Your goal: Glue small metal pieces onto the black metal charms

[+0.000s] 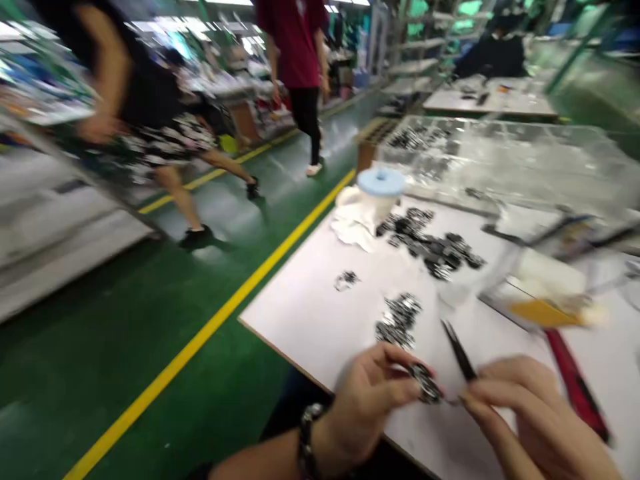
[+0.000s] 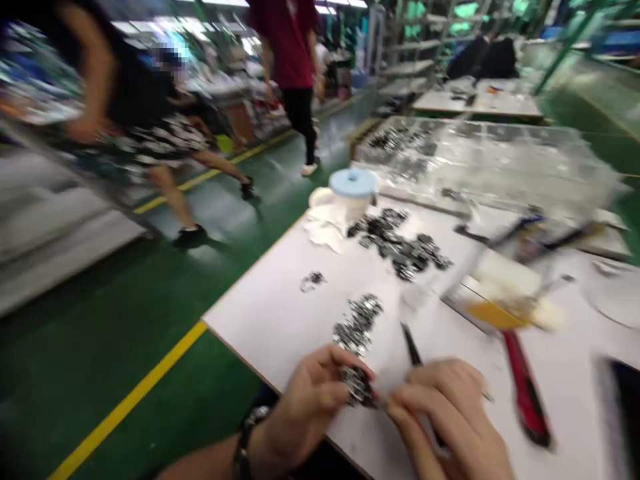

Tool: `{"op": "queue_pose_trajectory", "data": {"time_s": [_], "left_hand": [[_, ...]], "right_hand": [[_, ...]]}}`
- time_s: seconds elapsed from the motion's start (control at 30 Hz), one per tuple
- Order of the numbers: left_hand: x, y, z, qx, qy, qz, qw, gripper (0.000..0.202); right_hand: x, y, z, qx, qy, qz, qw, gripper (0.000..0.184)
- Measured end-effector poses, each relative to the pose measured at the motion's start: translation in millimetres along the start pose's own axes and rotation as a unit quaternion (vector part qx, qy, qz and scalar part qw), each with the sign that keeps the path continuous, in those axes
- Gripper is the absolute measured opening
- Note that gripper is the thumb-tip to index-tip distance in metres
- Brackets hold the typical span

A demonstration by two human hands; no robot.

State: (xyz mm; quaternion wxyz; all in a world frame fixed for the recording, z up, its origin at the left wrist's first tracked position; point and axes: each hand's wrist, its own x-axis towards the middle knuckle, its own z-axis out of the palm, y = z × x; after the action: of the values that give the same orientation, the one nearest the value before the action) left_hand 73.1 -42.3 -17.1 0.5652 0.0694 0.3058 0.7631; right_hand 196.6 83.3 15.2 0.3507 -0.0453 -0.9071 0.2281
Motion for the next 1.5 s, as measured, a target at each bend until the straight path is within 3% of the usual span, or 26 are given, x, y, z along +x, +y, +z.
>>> {"op": "queue_pose_trajectory", "data": {"time_s": [0.2, 0.9, 1.13, 1.5], "left_hand": [[2.9, 14.0, 5.3, 0.021, -0.013, -0.023, 0.999, 0.024], [1.2, 11.0, 1.8, 0.045, 0.004, -0.046, 0.998, 0.029], [1.3, 11.3, 2.4, 0.054, 0.008, -0.048, 0.997, 0.028], [1.0, 10.2, 1.7, 0.045, 0.012, -0.047, 0.998, 0.025]], "right_hand": [[7.3, -11.8, -4.0, -0.019, -0.014, 0.037, 0.999, 0.014], [3.9, -13.2, 2.7, 0.023, -0.052, 0.055, 0.997, 0.015], [4.0, -13.0, 5.4, 0.016, -0.057, 0.097, 0.994, 0.012], [4.9, -15.1, 5.3, 0.019, -0.033, 0.078, 0.996, 0.011]]}}
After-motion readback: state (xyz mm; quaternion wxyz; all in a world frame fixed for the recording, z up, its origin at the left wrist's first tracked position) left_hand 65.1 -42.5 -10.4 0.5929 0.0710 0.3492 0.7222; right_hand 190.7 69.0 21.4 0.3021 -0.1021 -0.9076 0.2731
